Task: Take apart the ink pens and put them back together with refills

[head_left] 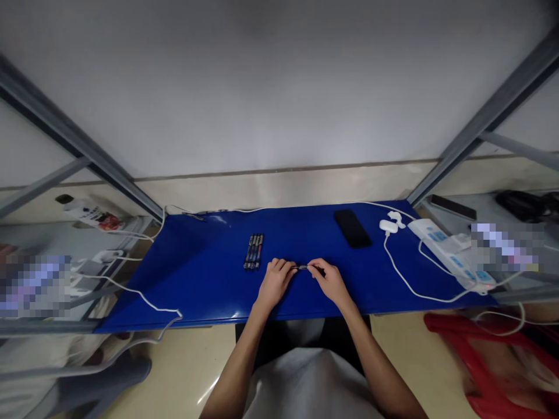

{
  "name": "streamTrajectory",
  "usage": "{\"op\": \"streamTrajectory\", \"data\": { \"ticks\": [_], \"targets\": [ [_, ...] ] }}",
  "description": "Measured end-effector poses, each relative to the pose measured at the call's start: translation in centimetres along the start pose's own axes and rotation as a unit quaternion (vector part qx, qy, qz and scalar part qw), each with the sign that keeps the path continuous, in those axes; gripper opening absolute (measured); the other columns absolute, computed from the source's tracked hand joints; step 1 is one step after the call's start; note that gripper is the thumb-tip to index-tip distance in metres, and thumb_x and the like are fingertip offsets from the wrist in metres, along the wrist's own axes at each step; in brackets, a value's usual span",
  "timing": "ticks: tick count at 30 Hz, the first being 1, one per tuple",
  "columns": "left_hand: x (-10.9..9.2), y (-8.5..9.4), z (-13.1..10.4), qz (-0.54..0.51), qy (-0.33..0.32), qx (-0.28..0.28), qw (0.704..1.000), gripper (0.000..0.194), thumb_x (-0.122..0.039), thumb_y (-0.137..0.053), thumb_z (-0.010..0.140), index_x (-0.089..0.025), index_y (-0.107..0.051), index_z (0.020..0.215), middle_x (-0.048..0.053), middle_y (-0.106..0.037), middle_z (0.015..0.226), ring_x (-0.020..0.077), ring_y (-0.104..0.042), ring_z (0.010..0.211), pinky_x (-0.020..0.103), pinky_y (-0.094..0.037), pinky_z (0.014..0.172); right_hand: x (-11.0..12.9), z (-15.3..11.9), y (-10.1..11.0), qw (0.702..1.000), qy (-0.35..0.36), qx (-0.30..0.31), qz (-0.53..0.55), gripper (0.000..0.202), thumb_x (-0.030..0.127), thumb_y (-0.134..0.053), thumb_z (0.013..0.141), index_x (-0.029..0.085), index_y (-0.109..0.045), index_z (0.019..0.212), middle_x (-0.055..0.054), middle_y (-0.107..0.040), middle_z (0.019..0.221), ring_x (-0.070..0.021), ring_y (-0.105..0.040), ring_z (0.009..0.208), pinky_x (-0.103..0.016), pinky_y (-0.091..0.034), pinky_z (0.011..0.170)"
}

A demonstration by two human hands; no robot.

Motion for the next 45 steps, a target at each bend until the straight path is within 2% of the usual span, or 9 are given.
{"op": "streamTrajectory", "data": {
  "ticks": [8,11,15,19,28,32,38,40,45],
  "targets": [
    [-0.1,0.2,0.0,-0.006,-0.007,0.000,1.000,0.024,-0.034,-0.041,0.099,-0.024,-0.060,0.109,0.004,-0.062,0.100,0.0187,-0.049,0.094,0.032,-0.037,0.083,0.3,0.0,0.1,0.999,0.004,-0.008,-0.037,0.030,0.041,-0.046,0.095,0.023,-0.063,0.078,-0.001,-0.061,0.064,-0.0176,-0.058,0.061,-0.028,-0.047,0.062],
    [0.0,0.1,0.0,-0.029,0.004,-0.003,1.000,0.023,-0.035,-0.041,0.099,-0.023,-0.058,0.109,0.004,-0.062,0.101,0.0192,-0.049,0.095,0.034,-0.037,0.086,0.2,0.0,0.1,1.000,0.004,-0.005,-0.030,0.027,0.040,-0.048,0.094,0.023,-0.065,0.080,-0.001,-0.062,0.066,-0.0175,-0.059,0.061,-0.027,-0.047,0.062],
    [0.4,-0.2,-0.1,-0.061,0.028,-0.008,0.998,0.020,-0.034,-0.043,0.098,-0.021,-0.055,0.107,0.004,-0.062,0.101,0.0191,-0.051,0.095,0.034,-0.039,0.086,-0.2,0.0,0.0,1.000,0.005,0.003,-0.010,0.021,0.038,-0.051,0.093,0.024,-0.067,0.089,-0.002,-0.066,0.075,-0.0193,-0.062,0.069,-0.030,-0.049,0.068],
    [0.4,-0.3,-0.1,-0.071,0.039,-0.012,0.997,0.019,-0.031,-0.039,0.100,-0.021,-0.054,0.106,0.004,-0.061,0.102,0.0188,-0.051,0.098,0.033,-0.040,0.088,-0.7,0.0,0.1,1.000,0.019,-0.025,0.000,0.017,0.036,-0.057,0.089,0.024,-0.067,0.095,-0.005,-0.068,0.088,-0.0212,-0.063,0.079,-0.034,-0.050,0.075],
    [0.2,0.4,0.0,-0.087,0.021,-0.024,0.996,0.019,-0.023,-0.040,0.099,-0.022,-0.057,0.109,0.004,-0.063,0.105,0.0178,-0.050,0.099,0.032,-0.040,0.089,-1.0,0.1,0.2,0.999,0.017,-0.032,0.000,0.020,0.033,-0.054,0.091,0.024,-0.068,0.102,-0.006,-0.070,0.100,-0.0213,-0.064,0.088,-0.034,-0.050,0.081],
    [0.2,0.5,0.1,-0.079,0.013,-0.037,0.996,0.024,-0.028,-0.040,0.099,-0.025,-0.061,0.112,0.004,-0.063,0.106,0.0187,-0.050,0.099,0.034,-0.039,0.089,-1.0,0.0,0.2,0.999,0.006,-0.033,0.001,0.020,0.035,-0.052,0.093,0.023,-0.068,0.097,-0.005,-0.070,0.091,-0.0209,-0.066,0.082,-0.032,-0.050,0.077],
    [0.4,0.4,0.0,-0.069,0.010,-0.042,0.997,0.027,-0.031,-0.041,0.099,-0.028,-0.064,0.113,0.003,-0.064,0.101,0.0177,-0.052,0.095,0.033,-0.040,0.085,-0.6,0.0,0.4,0.999,0.005,-0.039,-0.017,0.030,0.037,-0.047,0.095,0.022,-0.061,0.073,-0.002,-0.065,0.070,-0.0185,-0.062,0.068,-0.029,-0.047,0.068],
    [0.5,0.3,0.0,-0.065,0.011,-0.050,0.997,0.027,-0.031,-0.043,0.098,-0.029,-0.064,0.114,0.003,-0.064,0.102,0.0176,-0.053,0.095,0.033,-0.040,0.087,-0.7,0.0,0.5,0.999,0.002,-0.039,-0.012,0.029,0.037,-0.048,0.095,0.022,-0.062,0.075,-0.002,-0.065,0.071,-0.0184,-0.062,0.068,-0.029,-0.047,0.068],
    [0.9,0.0,0.0,-0.081,0.032,-0.090,0.992,0.031,-0.034,-0.048,0.096,-0.026,-0.057,0.124,0.005,-0.062,0.114,0.0197,-0.053,0.105,0.035,-0.041,0.095,-1.3,0.0,0.4,0.999,-0.014,-0.039,0.021,0.021,0.036,-0.052,0.093,0.022,-0.067,0.095,-0.004,-0.070,0.084,-0.0204,-0.066,0.078,-0.031,-0.050,0.072]
  ]
}}
Point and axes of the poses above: each hand's wrist, its own z-axis towards the middle knuckle, its own y-axis out of the back of the hand, x = y × z, the point moved 2 cm from there along z, towards the middle knuckle
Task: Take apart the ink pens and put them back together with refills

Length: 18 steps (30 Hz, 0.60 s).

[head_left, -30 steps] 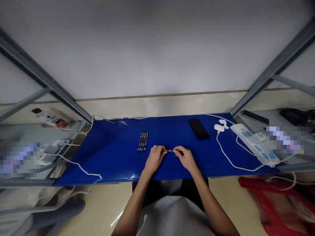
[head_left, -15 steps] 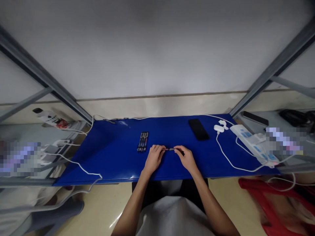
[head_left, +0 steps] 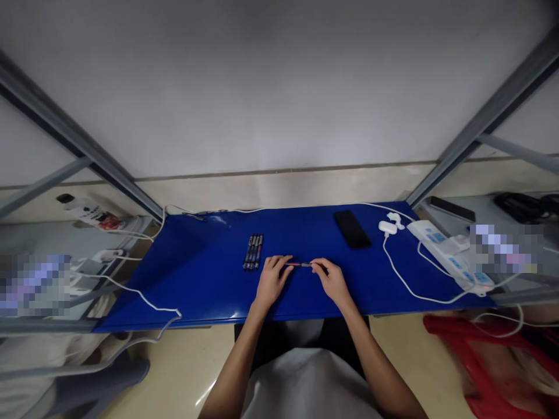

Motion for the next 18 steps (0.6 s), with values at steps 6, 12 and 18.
{"op": "streamTrajectory", "data": {
  "ticks": [6,12,18],
  "targets": [
    [0.16,0.20,0.07,-0.038,0.030,0.013,0.999,0.025,-0.036,-0.043,0.098,-0.021,-0.063,0.101,0.005,-0.064,0.095,0.0190,-0.054,0.093,0.034,-0.042,0.087,-0.22,0.07,0.00,1.000,0.013,-0.020,-0.002,0.021,0.036,-0.052,0.093,0.024,-0.068,0.101,-0.006,-0.069,0.103,-0.0227,-0.065,0.094,-0.036,-0.050,0.085],
    [-0.39,0.31,0.16,-0.008,0.000,0.074,0.997,0.028,-0.039,-0.042,0.098,-0.024,-0.064,0.106,0.003,-0.065,0.100,0.0182,-0.054,0.091,0.034,-0.039,0.086,-0.24,0.18,0.15,0.999,0.021,-0.028,0.004,0.022,0.036,-0.051,0.093,0.024,-0.067,0.103,-0.006,-0.069,0.104,-0.0232,-0.064,0.098,-0.037,-0.049,0.089],
    [0.14,0.18,0.09,-0.055,0.024,0.071,0.996,0.032,-0.043,-0.041,0.098,-0.024,-0.066,0.107,0.004,-0.068,0.102,0.0190,-0.056,0.091,0.036,-0.038,0.087,-0.28,0.21,0.17,0.999,0.017,-0.039,-0.007,0.023,0.037,-0.052,0.093,0.024,-0.067,0.103,-0.006,-0.069,0.105,-0.0227,-0.064,0.097,-0.036,-0.049,0.087]
  ]
}}
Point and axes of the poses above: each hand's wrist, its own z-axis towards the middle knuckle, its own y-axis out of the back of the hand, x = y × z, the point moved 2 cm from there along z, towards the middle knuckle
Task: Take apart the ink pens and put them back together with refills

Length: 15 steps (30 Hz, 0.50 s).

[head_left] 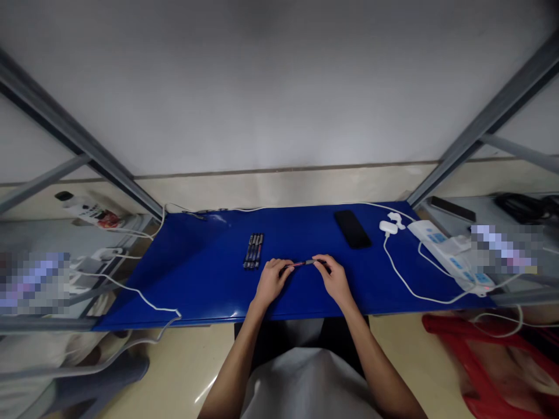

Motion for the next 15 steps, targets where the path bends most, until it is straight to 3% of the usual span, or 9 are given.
{"op": "streamTrajectory", "data": {
  "ticks": [9,15],
  "targets": [
    [-0.15,0.23,-0.02,-0.004,0.008,0.004,1.000,0.032,-0.043,-0.042,0.098,-0.026,-0.067,0.106,0.003,-0.069,0.098,0.0177,-0.058,0.088,0.032,-0.039,0.083,0.51,-0.16,0.07,0.998,-0.025,0.019,-0.045,0.037,0.045,-0.048,0.094,0.021,-0.063,0.070,-0.005,-0.066,0.072,-0.0197,-0.063,0.069,-0.030,-0.048,0.066],
    [-0.01,0.21,0.00,0.010,0.008,0.004,1.000,0.033,-0.041,-0.039,0.099,-0.026,-0.066,0.110,0.004,-0.067,0.099,0.0178,-0.058,0.090,0.033,-0.040,0.085,0.19,-0.09,0.04,0.999,-0.018,0.019,-0.040,0.026,0.043,-0.054,0.092,0.022,-0.069,0.086,-0.006,-0.068,0.082,-0.0219,-0.064,0.077,-0.033,-0.050,0.070]
  ]
}}
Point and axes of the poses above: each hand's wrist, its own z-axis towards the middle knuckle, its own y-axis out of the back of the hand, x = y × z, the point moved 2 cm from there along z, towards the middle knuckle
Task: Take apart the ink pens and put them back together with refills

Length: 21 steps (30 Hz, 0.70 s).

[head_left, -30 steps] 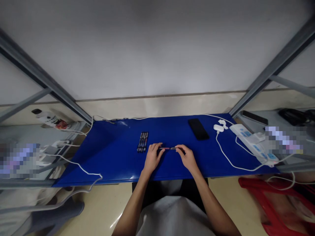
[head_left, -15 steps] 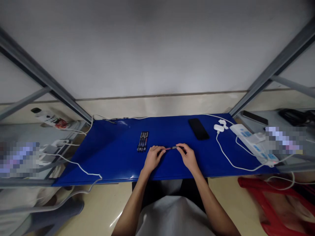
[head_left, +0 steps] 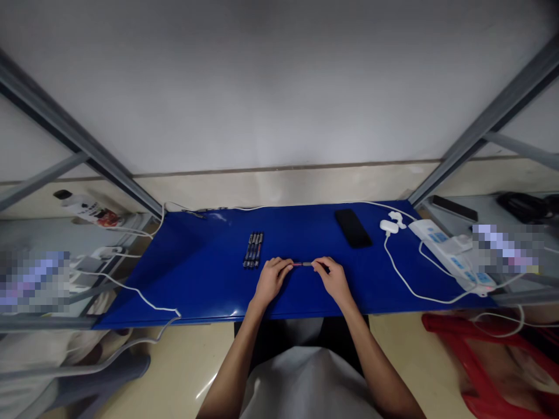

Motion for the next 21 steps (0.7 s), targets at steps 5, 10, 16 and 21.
{"op": "streamTrajectory", "data": {
  "ticks": [5,10,16,21],
  "targets": [
    [0.09,-0.08,-0.01,0.019,-0.005,0.003,1.000,0.033,-0.039,-0.038,0.099,-0.026,-0.065,0.113,0.004,-0.065,0.097,0.0175,-0.056,0.089,0.033,-0.040,0.085,0.07,0.05,-0.01,1.000,0.021,-0.003,0.010,0.021,0.040,-0.056,0.091,0.024,-0.070,0.092,-0.007,-0.069,0.091,-0.0236,-0.064,0.087,-0.037,-0.050,0.081],
    [0.11,-0.23,-0.04,0.037,0.000,0.012,0.999,0.033,-0.039,-0.038,0.099,-0.028,-0.065,0.115,0.003,-0.063,0.092,0.0172,-0.054,0.087,0.032,-0.039,0.081,0.30,0.11,0.09,0.999,0.040,-0.002,0.022,0.017,0.035,-0.057,0.091,0.024,-0.070,0.092,-0.006,-0.069,0.093,-0.0230,-0.063,0.090,-0.038,-0.050,0.084],
    [0.21,-0.24,-0.02,0.027,0.002,0.015,1.000,0.037,-0.041,-0.035,0.100,-0.026,-0.065,0.115,0.004,-0.063,0.091,0.0177,-0.053,0.086,0.033,-0.038,0.081,0.22,0.20,0.04,0.997,0.049,0.002,0.057,0.012,0.033,-0.062,0.088,0.022,-0.069,0.089,-0.006,-0.068,0.097,-0.0216,-0.064,0.089,-0.037,-0.051,0.084],
    [0.14,-0.08,0.02,0.025,-0.005,0.021,0.999,0.039,-0.041,-0.034,0.100,-0.026,-0.066,0.115,0.004,-0.063,0.089,0.0177,-0.052,0.085,0.033,-0.038,0.081,-0.05,0.05,-0.07,0.999,0.018,0.002,0.045,0.020,0.036,-0.059,0.089,0.023,-0.069,0.101,-0.007,-0.069,0.097,-0.0219,-0.065,0.087,-0.037,-0.052,0.083]
  ]
}}
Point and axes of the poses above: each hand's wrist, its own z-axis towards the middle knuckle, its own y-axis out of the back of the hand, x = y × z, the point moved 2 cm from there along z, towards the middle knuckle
